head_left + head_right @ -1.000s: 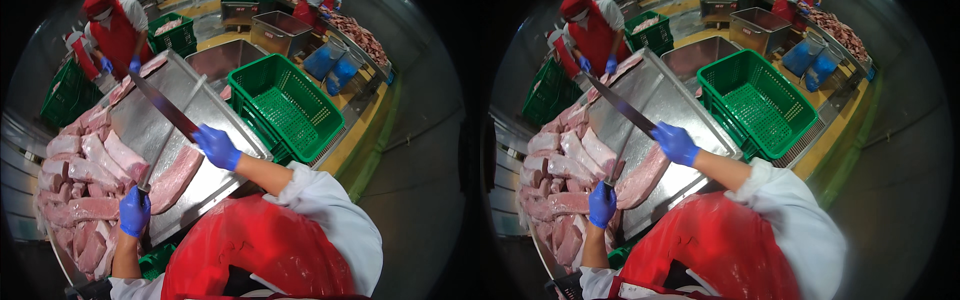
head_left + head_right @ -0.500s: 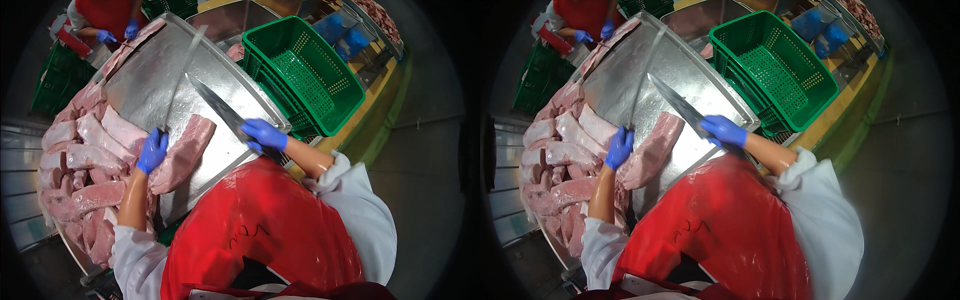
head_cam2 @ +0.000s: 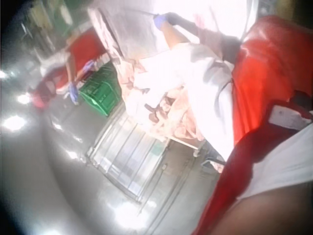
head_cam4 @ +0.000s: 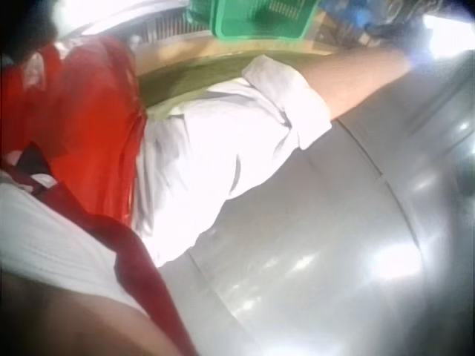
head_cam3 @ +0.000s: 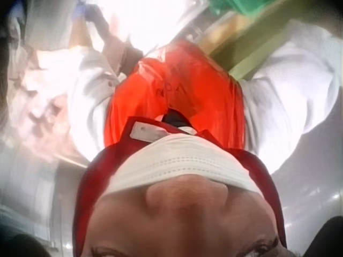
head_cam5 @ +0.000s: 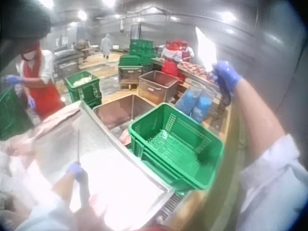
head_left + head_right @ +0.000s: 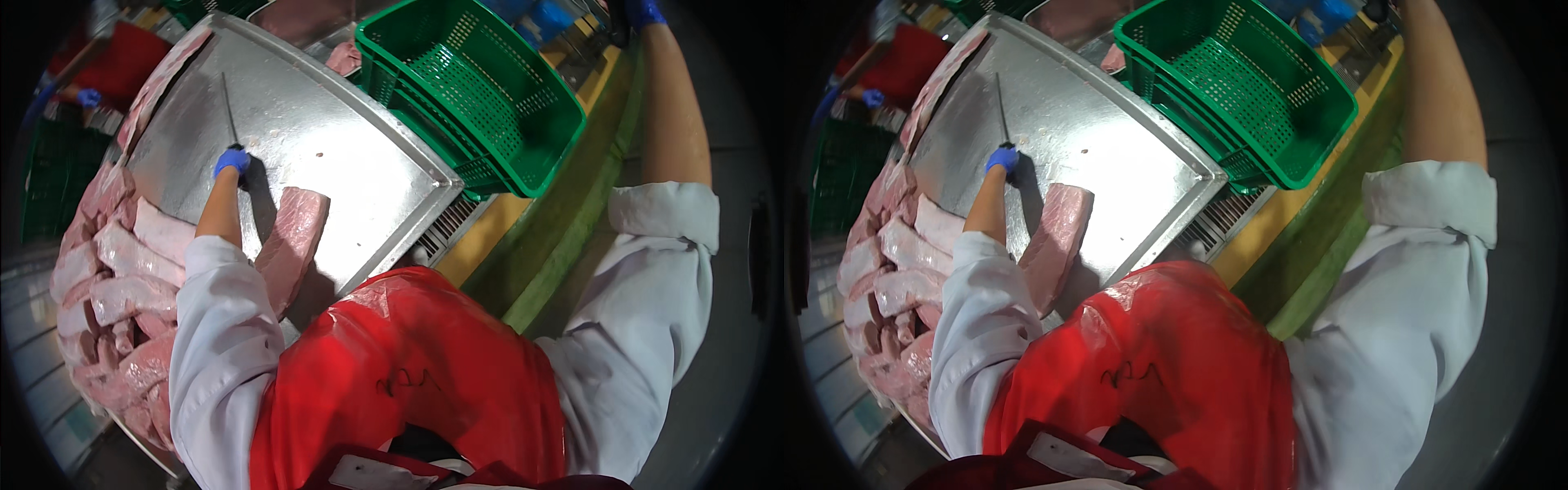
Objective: The person transfers raw meat from a gray tray into a green basket, then uses a knife to trim fat and cut the meat into smaller pieces on a stainless steel table. Trimmed fat is placed into a green basket.
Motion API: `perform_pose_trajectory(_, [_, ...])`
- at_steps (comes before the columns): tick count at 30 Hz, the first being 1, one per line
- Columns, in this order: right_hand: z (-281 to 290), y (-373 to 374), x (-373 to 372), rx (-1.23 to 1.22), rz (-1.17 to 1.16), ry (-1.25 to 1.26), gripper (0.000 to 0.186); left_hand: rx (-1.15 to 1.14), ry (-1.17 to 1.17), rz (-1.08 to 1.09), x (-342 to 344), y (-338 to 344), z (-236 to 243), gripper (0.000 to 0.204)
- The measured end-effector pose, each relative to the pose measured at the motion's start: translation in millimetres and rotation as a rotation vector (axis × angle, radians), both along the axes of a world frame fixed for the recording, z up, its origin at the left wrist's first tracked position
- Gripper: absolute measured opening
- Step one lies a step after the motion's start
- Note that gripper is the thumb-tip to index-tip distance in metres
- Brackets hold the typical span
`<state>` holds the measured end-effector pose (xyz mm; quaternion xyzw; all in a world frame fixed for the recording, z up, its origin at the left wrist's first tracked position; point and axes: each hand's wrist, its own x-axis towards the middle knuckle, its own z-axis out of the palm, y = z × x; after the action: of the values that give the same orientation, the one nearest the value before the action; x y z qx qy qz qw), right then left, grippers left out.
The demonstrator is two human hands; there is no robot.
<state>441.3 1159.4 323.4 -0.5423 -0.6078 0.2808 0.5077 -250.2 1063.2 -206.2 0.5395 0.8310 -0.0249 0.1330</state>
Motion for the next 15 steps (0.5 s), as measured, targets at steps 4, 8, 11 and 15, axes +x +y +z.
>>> perform_pose_trajectory(4, [-134.7,-70.7,119.4,-0.184,-0.075,0.240,0.028,0.233,0.142,-0.146,129.8,-8.3,93.5,0.064])
perform_pose_trajectory(8, [-253.5,-131.3,183.4,-0.395,-0.221,0.323,0.023,0.698,-0.181,-0.817,255.8,-25.5,123.6,0.076])
perform_pose_trajectory(11, [-301.9,-112.9,216.2,-0.313,-0.312,0.236,0.023,0.833,-0.517,-0.811,383.7,-27.9,146.5,0.087])
perform_pose_trajectory(15, [-351.4,-78.5,251.9,-0.285,-0.072,0.176,0.027,0.774,-1.059,-0.041,510.8,10.1,128.9,0.094])
